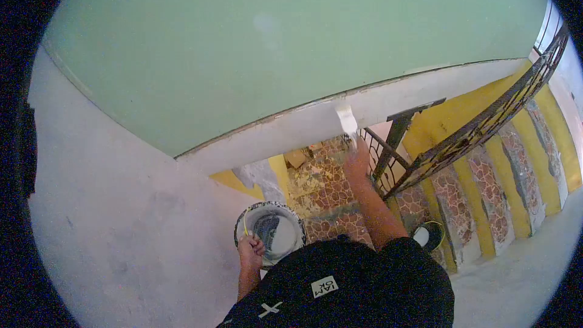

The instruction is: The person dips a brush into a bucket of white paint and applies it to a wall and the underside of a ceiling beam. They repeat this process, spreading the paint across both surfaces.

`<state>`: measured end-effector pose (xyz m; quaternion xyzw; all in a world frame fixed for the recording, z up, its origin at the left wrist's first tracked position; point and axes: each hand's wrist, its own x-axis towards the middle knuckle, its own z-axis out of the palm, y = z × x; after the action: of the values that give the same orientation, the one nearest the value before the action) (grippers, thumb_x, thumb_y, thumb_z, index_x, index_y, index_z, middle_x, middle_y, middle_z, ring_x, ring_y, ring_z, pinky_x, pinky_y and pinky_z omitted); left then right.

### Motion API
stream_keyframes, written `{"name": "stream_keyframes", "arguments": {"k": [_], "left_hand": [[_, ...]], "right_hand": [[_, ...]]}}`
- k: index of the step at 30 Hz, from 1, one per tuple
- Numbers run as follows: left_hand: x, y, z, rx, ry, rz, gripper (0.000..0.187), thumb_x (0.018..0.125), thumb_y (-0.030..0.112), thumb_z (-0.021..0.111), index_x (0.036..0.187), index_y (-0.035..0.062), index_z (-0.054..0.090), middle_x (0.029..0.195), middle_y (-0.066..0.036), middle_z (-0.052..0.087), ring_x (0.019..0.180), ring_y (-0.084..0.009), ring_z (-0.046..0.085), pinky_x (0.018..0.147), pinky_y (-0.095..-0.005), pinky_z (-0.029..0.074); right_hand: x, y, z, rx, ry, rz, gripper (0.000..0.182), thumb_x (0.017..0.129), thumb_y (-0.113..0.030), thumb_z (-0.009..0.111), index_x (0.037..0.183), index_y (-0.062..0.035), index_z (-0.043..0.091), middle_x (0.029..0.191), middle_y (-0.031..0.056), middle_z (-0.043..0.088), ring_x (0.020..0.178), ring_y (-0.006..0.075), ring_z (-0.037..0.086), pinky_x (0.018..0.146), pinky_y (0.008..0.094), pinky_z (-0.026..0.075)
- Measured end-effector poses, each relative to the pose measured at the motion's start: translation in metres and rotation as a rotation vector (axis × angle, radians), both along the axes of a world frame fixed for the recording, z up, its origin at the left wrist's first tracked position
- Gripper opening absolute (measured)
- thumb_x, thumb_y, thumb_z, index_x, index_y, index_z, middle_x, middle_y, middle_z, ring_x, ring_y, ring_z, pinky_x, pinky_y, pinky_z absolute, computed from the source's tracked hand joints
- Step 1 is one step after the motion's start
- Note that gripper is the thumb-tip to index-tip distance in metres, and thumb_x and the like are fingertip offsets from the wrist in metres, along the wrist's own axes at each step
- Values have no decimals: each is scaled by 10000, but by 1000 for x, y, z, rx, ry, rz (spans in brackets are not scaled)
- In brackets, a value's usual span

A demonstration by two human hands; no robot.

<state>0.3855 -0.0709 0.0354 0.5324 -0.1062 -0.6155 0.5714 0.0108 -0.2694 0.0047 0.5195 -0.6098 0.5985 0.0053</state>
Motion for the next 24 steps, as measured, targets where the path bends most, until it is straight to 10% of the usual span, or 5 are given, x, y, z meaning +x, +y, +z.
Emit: {"name": "stream_keyframes", "arguments": {"k": [24], "left_hand": [[3,1,-14,23,34,-44,178,726,-10,456,794,144,397,634,28,351,448,-73,282,382,-232,216]], "right_hand": [[3,-17,-63,807,100,-111,473,791,-58,582,1263,-54,564,946,200,656,912,355,657,805,449,524]]}}
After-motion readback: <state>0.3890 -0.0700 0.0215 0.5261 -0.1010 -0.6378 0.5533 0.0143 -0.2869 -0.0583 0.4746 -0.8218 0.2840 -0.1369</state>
